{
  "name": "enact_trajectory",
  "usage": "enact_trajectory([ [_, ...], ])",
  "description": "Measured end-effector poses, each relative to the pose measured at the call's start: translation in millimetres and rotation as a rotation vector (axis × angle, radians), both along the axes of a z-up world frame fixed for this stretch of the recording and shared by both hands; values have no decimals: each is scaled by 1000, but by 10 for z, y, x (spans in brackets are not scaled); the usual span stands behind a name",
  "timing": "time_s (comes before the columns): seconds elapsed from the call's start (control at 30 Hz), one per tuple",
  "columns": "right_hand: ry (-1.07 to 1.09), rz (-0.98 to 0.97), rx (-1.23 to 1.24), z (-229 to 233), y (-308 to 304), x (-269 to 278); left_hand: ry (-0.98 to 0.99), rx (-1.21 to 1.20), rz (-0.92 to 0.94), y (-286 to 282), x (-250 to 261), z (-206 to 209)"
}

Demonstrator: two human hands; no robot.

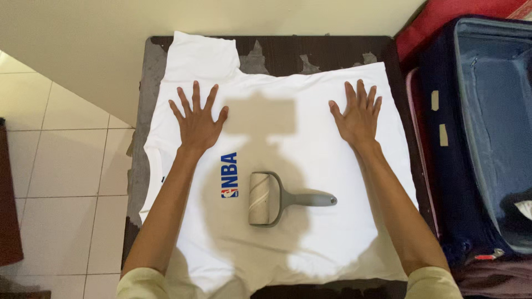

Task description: The person uses a lint roller to remove lint from a white t-shirt laid flat on a table, rolling it over different sections of the garment and occasionally smoothing the fabric by hand.

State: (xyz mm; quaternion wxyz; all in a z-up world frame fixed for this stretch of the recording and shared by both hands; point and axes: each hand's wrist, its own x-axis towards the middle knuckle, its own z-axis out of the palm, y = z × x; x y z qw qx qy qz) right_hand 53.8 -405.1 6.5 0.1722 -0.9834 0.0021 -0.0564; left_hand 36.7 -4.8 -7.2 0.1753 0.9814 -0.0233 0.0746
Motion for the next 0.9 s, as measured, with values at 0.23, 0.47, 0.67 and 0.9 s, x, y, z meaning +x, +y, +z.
enact_trajectory([
  [0.23,26,-32,-56,-51,-32,262,-33,13,-10,16,204,16],
  [0.47,10,-9,-35,-54,-55,481,-20,20,0,13,449,46],
  [0.67,15,-20,-51,-49,-53,751,-39,-1,6,31,710,44],
  [0.9,22,-30,-40,-16,-27,1042,-40,-9,16,27,1026,41],
])
